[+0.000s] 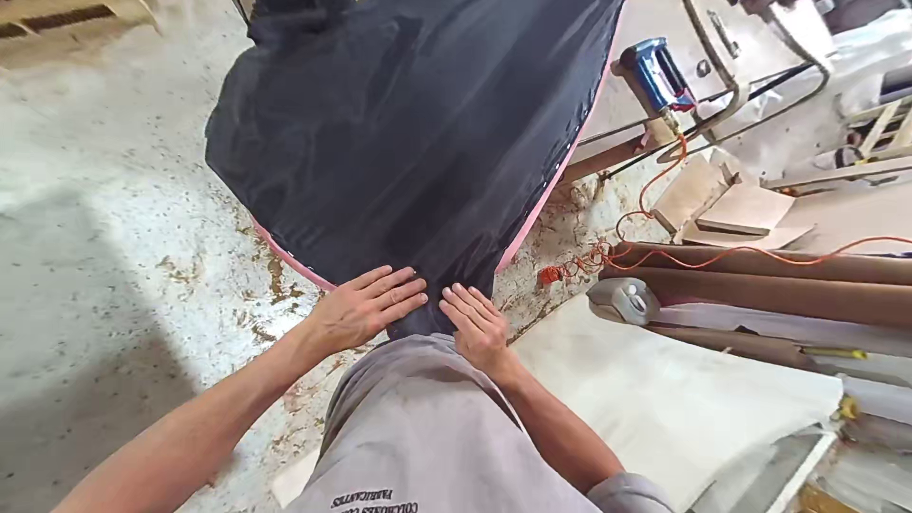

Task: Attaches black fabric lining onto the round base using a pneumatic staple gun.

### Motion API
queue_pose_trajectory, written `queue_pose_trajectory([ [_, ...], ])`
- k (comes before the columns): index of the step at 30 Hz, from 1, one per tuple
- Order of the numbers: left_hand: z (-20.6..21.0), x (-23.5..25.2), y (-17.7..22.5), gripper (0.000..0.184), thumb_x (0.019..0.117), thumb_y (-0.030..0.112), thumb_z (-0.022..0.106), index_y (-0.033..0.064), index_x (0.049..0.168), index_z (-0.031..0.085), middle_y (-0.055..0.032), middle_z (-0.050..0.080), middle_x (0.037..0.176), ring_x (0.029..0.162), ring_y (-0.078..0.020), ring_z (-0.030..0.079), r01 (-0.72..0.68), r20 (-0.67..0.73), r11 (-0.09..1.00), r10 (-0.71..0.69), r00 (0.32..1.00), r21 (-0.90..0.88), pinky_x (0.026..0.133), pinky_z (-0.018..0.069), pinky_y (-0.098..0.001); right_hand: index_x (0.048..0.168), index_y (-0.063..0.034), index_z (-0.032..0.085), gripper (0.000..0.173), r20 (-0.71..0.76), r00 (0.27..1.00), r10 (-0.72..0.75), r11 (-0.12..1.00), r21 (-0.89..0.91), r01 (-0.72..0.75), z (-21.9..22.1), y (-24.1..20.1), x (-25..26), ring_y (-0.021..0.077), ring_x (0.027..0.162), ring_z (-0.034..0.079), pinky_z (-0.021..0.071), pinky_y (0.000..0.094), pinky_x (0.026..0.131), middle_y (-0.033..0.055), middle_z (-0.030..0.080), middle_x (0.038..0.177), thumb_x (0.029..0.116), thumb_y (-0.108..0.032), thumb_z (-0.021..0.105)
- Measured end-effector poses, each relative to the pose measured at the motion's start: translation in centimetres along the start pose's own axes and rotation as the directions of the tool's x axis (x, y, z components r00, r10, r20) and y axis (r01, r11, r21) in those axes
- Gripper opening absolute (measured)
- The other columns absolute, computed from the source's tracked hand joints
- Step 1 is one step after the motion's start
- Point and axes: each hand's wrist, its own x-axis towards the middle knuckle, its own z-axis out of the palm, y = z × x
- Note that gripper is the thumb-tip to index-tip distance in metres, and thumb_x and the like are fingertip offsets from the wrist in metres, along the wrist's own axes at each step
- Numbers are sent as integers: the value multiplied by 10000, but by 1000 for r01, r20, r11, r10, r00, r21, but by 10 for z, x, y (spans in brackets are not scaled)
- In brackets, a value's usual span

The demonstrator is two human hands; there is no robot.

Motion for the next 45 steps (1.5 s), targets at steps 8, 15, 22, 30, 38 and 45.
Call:
queue_pose_trajectory([
  [8,-14,0,5,636,1051,522,264,127,1407,613,-56,542,1542,1501,-278,405,92,64,994,-88,994,-64,1238,185,-627,1131,-50,772,300,-13,998,68,997,-27,-69,7,-9,-7,288,1223,682,495,446,1115,151,748,1217,1020,-103,498],
  [15,-31,99,48,335,1031,107,482,118,1284,702,-85,730,1229,1170,-247,691,341,-86,856,-402,912,-390,967,574,-444,1069,-37,771,285,-72,993,94,996,13,-93,10,-16,-8,282,1210,688,484,444,1118,155,764,1161,999,-95,502],
  [22,11,93,33,296,1032,132,508,107,1214,739,-113,756,1050,970,-298,727,325,-17,880,-353,935,-347,817,593,-455,1042,-17,782,268,-104,983,149,988,44,-145,19,-21,-16,330,1200,691,511,485,1091,191,761,1143,984,-92,531],
  [30,43,77,70,449,1044,439,555,39,1132,740,-113,730,892,849,-273,706,398,-310,915,-359,880,72,815,558,-401,1027,-77,780,238,179,975,136,991,-10,-136,-94,15,36,207,944,752,621,371,803,103,782,1051,964,-99,552],
  [38,49,84,77,309,998,329,649,62,1102,763,-116,674,833,791,-289,667,521,-366,848,-456,812,98,742,545,-399,1166,-121,745,259,608,766,-209,972,42,232,-96,92,142,238,1074,693,587,400,867,62,723,1160,968,-84,583],
  [45,15,84,66,210,1002,189,609,78,1032,785,-122,702,860,828,-302,692,550,-200,832,-552,809,-73,738,571,-424,1161,-135,748,247,522,853,-11,998,-41,38,-110,95,137,201,1021,710,593,405,827,46,733,1134,1000,-153,562],
])
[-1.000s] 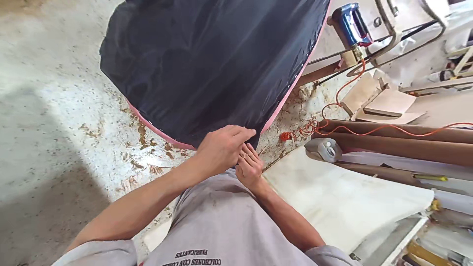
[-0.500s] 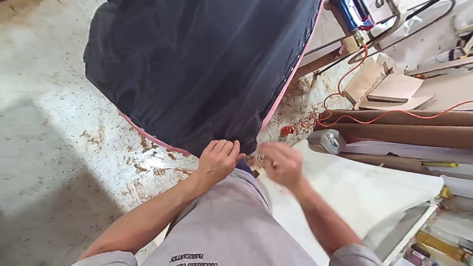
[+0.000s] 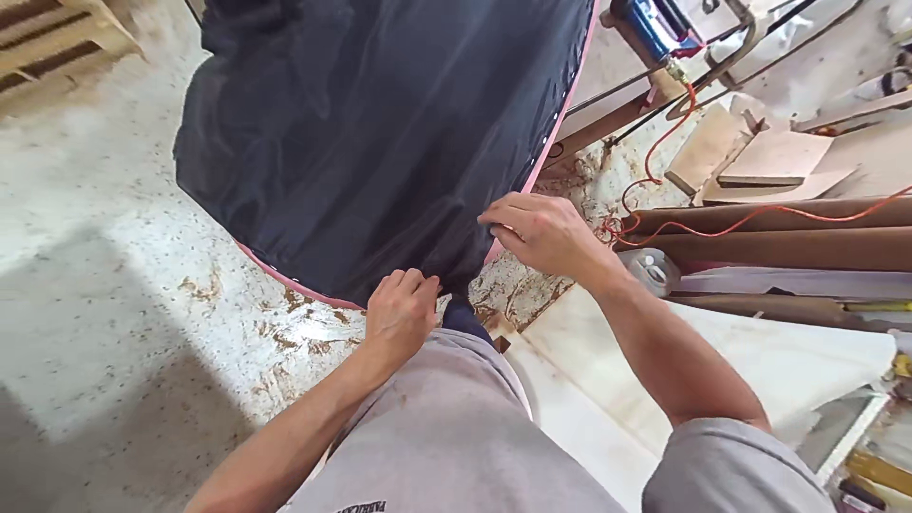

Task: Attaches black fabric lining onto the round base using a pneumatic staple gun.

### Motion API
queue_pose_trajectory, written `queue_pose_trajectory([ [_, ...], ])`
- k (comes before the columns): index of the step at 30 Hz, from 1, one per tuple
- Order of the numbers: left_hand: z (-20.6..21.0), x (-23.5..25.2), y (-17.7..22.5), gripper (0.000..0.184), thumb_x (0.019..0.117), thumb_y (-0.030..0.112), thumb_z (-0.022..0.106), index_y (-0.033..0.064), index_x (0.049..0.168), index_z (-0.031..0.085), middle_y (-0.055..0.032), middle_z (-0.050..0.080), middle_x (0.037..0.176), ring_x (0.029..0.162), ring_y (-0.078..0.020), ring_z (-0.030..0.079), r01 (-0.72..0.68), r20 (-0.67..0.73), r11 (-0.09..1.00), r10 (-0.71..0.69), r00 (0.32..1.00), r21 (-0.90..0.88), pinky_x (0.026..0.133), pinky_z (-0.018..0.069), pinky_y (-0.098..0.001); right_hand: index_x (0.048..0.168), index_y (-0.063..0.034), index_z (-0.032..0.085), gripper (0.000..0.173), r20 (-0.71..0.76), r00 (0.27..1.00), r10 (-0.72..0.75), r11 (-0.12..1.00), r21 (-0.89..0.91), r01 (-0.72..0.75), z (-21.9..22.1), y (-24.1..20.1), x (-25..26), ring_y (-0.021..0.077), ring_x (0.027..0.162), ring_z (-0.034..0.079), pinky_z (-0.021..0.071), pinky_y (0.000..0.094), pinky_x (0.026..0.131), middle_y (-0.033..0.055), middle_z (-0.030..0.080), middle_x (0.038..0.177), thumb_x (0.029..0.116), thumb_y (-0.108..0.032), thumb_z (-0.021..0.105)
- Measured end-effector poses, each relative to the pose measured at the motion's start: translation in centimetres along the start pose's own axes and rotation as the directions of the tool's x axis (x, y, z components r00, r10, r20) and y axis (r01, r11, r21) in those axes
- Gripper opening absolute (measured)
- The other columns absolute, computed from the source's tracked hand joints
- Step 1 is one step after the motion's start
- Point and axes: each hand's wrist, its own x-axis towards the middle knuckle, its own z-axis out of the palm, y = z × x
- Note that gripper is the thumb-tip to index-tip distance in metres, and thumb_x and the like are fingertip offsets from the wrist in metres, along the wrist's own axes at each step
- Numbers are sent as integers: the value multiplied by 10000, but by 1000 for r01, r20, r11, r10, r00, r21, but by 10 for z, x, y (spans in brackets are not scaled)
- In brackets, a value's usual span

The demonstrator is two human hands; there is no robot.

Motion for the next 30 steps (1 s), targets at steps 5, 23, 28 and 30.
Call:
queue_pose_trajectory([
  [5,-21,19,-1,193,976,181,616,80,974,781,-100,699,822,802,-283,678,-101,-78,992,107,991,76,732,545,-408,1100,-102,768,226,-228,932,283,958,113,-263,58,-75,-57,205,985,732,613,373,818,68,763,1080,996,-185,585],
  [23,-9,3,-19,230,1001,-9,495,0,1045,721,-105,694,848,806,-272,653,-470,58,860,468,882,200,767,502,-406,1332,-120,687,330,-265,957,120,990,-43,-136,76,-39,-43,245,1446,485,425,456,1183,61,599,1481,1054,-141,510],
  [28,-11,5,-24,235,1009,1,484,-2,1056,714,-106,699,866,819,-270,657,-493,63,851,490,869,180,780,505,-404,1300,-125,706,328,-160,986,-44,994,-104,27,93,-11,-40,210,1388,555,410,440,1197,38,659,1411,1062,-128,481],
  [30,-10,6,-25,236,1018,-7,478,-6,1060,710,-112,696,878,824,-271,653,-515,71,841,510,857,167,802,504,-406,1337,-110,688,361,-183,983,-19,997,-78,5,104,-13,-50,224,1411,533,394,452,1210,53,647,1428,1050,-140,473],
])
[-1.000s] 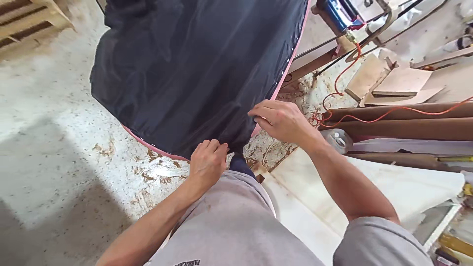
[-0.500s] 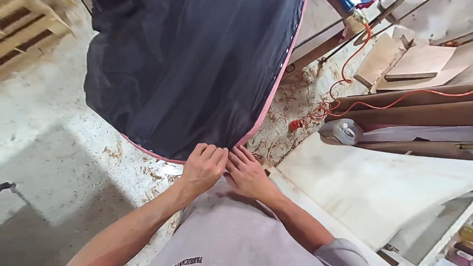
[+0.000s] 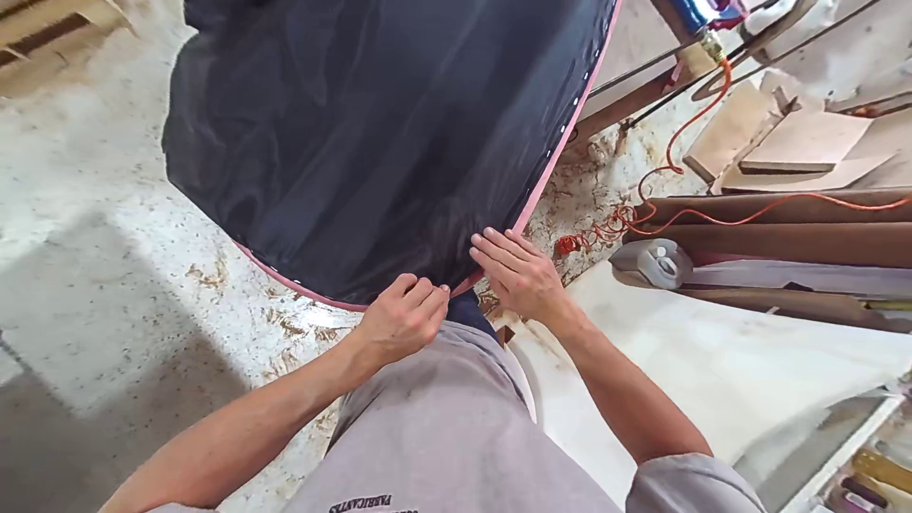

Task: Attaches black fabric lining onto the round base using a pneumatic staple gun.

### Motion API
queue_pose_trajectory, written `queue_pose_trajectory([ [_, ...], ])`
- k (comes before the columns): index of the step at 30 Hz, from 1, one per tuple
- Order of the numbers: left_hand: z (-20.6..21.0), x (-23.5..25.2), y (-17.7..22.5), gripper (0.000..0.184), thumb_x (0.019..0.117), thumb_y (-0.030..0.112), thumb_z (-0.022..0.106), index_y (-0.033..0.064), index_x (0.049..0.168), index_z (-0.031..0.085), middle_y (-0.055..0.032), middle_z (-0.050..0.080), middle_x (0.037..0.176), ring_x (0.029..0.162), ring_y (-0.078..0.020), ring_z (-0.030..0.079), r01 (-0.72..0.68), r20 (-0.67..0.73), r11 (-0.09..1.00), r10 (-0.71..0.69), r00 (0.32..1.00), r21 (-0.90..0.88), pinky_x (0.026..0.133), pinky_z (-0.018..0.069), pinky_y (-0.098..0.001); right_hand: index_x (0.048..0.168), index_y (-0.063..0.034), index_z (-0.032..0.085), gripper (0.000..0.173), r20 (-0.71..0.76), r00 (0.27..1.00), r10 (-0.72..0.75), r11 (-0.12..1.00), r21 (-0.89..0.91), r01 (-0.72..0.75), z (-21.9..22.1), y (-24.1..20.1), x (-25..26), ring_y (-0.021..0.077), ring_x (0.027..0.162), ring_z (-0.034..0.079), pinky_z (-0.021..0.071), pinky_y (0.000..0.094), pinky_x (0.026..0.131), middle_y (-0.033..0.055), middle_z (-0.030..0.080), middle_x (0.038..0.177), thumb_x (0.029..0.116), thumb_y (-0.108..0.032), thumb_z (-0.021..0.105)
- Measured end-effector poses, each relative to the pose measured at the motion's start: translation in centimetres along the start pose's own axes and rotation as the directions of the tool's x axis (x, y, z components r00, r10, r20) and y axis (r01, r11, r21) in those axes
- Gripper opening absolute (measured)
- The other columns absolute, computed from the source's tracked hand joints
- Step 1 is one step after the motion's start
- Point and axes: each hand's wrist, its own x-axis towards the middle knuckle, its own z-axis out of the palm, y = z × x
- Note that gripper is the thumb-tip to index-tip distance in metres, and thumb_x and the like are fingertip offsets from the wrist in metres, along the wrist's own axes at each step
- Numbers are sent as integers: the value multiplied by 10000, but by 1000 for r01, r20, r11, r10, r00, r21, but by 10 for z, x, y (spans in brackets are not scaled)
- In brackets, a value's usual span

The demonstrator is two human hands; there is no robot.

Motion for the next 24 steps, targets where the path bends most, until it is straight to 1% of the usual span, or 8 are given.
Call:
queue_pose_trajectory([
  [3,-2,1,-1,240,1022,-24,462,-11,1051,700,-112,696,913,841,-261,645,-55,32,998,55,998,7,831,496,-398,1382,-121,661,382,-39,997,64,998,17,-63,8,-10,-12,237,1433,506,369,475,1223,56,625,1457,1036,-197,518],
  [6,-3,3,1,241,1022,-24,457,-23,1045,697,-122,703,922,841,-265,655,-84,58,996,84,995,6,821,507,-392,1352,-137,684,363,-81,992,95,995,6,-95,11,-22,-12,232,1401,541,390,477,1205,45,649,1427,1033,-224,534],
  [9,-4,5,2,235,1019,-27,460,-37,1035,694,-136,691,887,817,-280,653,-81,65,997,81,995,-8,804,515,-401,1319,-140,709,335,-146,983,109,994,13,-108,20,-29,-15,242,1378,565,410,475,1193,49,668,1399,1033,-187,542],
  [14,-2,4,4,235,1014,-31,467,-34,1040,700,-129,698,891,815,-273,651,-79,56,997,79,995,-1,793,508,-391,1266,-148,743,298,-225,962,152,988,3,-156,28,-38,-21,249,1340,600,431,479,1172,41,697,1356,1032,-154,559],
  [18,-3,6,1,239,1015,-37,458,-24,989,696,-125,714,951,850,-260,656,-140,69,990,139,988,7,814,499,-391,1243,-144,752,279,-271,950,154,987,3,-159,32,-40,-23,253,1328,609,437,478,1164,52,705,1340,1024,-140,581],
  [21,-6,9,-2,259,1013,-48,441,-17,938,687,-124,715,992,880,-252,655,-207,107,978,206,973,-3,839,487,-390,1204,-137,768,255,-307,939,155,988,22,-156,35,-41,-24,254,1304,627,455,469,1147,64,720,1310,1015,-127,598],
  [23,-8,13,-4,271,1003,-68,431,-23,903,679,-133,708,971,876,-259,654,-263,130,965,262,956,-10,830,496,-391,1181,-132,769,224,-333,928,169,985,35,-167,32,-40,-22,242,1277,644,482,452,1116,73,728,1290,1008,-168,632],
  [24,-8,14,-5,273,1000,-76,427,-26,884,668,-136,696,944,871,-264,650,-285,135,958,284,949,-13,826,497,-392,1208,-127,751,251,-330,926,186,982,25,-188,29,-38,-21,243,1288,635,481,455,1112,79,715,1313,999,-218,646],
])
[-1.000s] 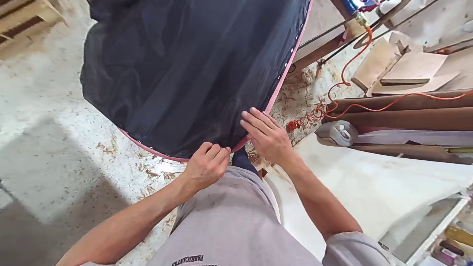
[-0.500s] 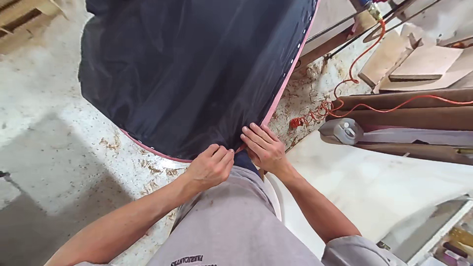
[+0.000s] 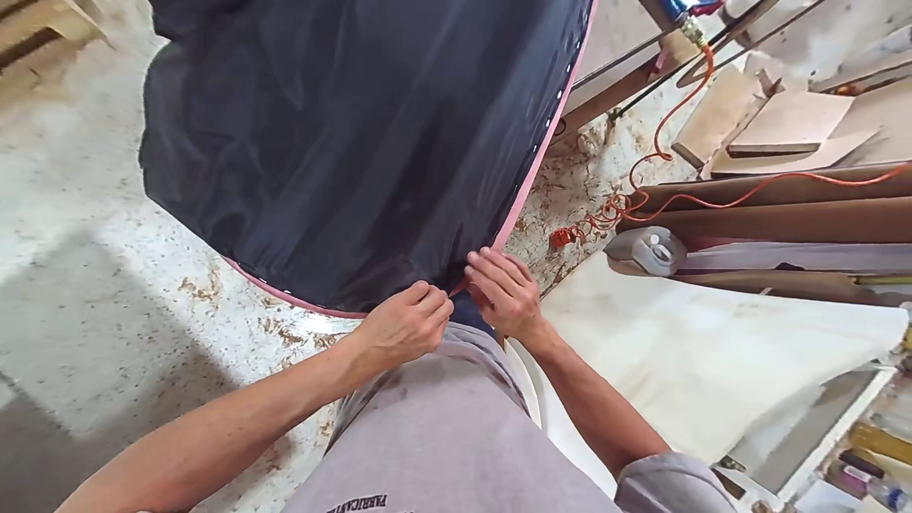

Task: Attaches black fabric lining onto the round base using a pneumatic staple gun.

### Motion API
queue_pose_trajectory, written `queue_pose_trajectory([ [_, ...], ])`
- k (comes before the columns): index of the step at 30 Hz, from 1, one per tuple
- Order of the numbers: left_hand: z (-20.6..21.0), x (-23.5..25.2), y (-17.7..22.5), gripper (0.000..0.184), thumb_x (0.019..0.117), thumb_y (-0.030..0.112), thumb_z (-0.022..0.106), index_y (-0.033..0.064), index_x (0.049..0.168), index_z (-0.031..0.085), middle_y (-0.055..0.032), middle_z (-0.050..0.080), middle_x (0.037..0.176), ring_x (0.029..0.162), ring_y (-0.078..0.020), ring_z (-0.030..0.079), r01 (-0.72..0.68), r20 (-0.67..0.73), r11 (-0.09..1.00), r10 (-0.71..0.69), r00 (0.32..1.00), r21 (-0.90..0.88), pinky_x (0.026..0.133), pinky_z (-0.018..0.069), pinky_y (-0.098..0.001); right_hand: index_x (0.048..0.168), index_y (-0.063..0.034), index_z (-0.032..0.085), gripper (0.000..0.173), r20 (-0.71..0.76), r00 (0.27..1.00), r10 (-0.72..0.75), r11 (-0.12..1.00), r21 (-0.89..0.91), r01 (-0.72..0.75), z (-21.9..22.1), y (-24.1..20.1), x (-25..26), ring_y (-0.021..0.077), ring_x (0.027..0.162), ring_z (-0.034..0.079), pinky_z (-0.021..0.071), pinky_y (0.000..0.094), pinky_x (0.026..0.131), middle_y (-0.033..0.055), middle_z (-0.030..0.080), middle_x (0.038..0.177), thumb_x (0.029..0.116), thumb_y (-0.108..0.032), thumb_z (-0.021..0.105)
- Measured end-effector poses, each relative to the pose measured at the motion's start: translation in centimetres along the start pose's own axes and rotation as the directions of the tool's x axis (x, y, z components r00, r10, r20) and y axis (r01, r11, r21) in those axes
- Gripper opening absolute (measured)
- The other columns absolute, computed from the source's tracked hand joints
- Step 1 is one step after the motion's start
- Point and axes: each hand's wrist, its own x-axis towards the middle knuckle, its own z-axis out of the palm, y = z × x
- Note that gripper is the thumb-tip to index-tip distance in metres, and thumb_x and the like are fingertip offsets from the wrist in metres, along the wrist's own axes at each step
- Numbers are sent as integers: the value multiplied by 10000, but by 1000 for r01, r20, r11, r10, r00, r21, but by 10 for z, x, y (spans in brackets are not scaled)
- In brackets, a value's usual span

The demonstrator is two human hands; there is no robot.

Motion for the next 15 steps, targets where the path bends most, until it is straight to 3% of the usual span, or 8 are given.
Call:
queue_pose_trajectory([
  [3,0,0,-3,284,1000,-93,415,-38,866,660,-141,687,913,850,-265,637,-56,-4,998,56,998,16,811,490,-390,1363,-98,663,477,127,991,32,998,-63,-25,-6,10,9,268,1436,497,376,511,1208,94,595,1484,971,-370,651],
  [4,0,-1,-4,286,1000,-94,414,-39,871,663,-141,695,921,847,-261,637,-64,-3,998,64,998,23,810,489,-386,1362,-104,670,469,155,988,25,998,-67,-14,-5,13,8,254,1437,498,367,504,1215,76,601,1481,982,-377,645],
  [7,3,0,-2,288,997,-90,419,-40,880,678,-137,715,941,858,-254,650,-54,-10,998,54,998,24,813,492,-379,1211,-107,760,273,82,997,7,999,-33,-4,-10,20,0,246,1299,632,480,456,1133,78,717,1312,1003,-218,622],
  [9,3,0,-1,285,996,-90,423,-38,879,677,-135,716,939,858,-252,653,-32,-15,999,32,999,16,808,497,-376,1124,-94,781,236,29,998,53,998,-46,-52,-29,35,7,249,1197,693,540,458,1053,91,755,1215,984,-194,620],
  [10,3,0,-1,283,996,-89,422,-38,878,673,-135,717,939,863,-253,656,-24,-14,1000,24,1000,13,809,498,-376,1121,-64,773,248,-4,995,103,991,-86,-103,-44,52,17,267,1163,706,567,467,1010,118,756,1195,964,-192,629],
  [12,1,2,1,276,992,-91,423,-47,874,668,-142,714,936,873,-257,660,-10,6,1000,10,1000,-3,811,501,-376,1256,-5,696,346,15,965,262,948,-192,-254,-83,103,52,319,1187,683,551,495,1006,181,709,1268,982,-197,606],
  [15,-3,-2,6,274,989,-70,424,-46,870,670,-145,721,941,871,-263,682,45,17,998,-44,999,-43,814,538,-379,1377,-35,618,423,35,842,538,826,-222,-518,-114,210,119,269,1219,655,542,427,1022,182,659,1339,1023,-253,539],
])
